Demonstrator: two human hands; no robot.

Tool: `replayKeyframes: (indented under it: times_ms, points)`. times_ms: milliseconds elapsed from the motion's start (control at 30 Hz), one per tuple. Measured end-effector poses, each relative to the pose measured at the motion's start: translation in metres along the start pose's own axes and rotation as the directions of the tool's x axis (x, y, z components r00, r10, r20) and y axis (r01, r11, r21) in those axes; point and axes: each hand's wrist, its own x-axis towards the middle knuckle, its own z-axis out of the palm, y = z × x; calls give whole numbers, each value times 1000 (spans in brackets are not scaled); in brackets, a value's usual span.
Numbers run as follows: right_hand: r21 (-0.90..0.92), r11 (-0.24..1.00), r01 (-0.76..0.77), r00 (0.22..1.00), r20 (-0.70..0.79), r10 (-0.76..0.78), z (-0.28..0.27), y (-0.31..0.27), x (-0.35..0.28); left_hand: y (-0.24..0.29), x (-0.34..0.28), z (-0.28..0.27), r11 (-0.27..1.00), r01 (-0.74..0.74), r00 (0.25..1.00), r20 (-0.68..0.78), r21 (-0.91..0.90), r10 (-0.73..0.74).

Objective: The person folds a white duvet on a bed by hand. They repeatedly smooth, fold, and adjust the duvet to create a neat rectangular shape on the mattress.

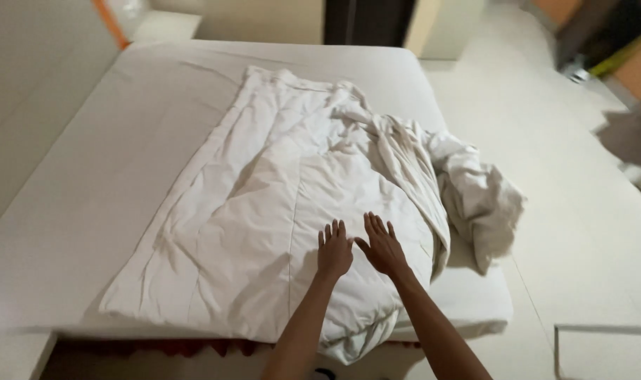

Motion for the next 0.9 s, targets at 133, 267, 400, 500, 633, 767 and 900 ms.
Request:
replayKeyframes:
  times_ms: [133,267,400,500,633,767,900]
  points:
    - [-11,993,116,992,51,-115,-3,23,5,7,-15,7,984,164,986,-29,67,-162]
    - [-27,964,264,961,94,-260,-6,42,9,26,-37,17,934,333,942,-87,129,-324]
    - [-10,929,369,925,99,-366,-7,54,6,48,-55,26,914,397,912,-142,79,-384]
    - [11,910,414,903,118,-413,-5,61,-4,61,-67,35,891,447,889,-151,84,-432]
    - [22,892,451,883,136,-449,-16,56,-18,78,-91,34,907,421,890,-196,10,-411]
    - [-7,852,524,836,192,-513,-22,58,-37,97,-108,34,886,457,866,-267,76,-423]
    - [95,816,570,807,126,-578,-35,66,-42,115,-116,39,846,521,823,-329,112,-463]
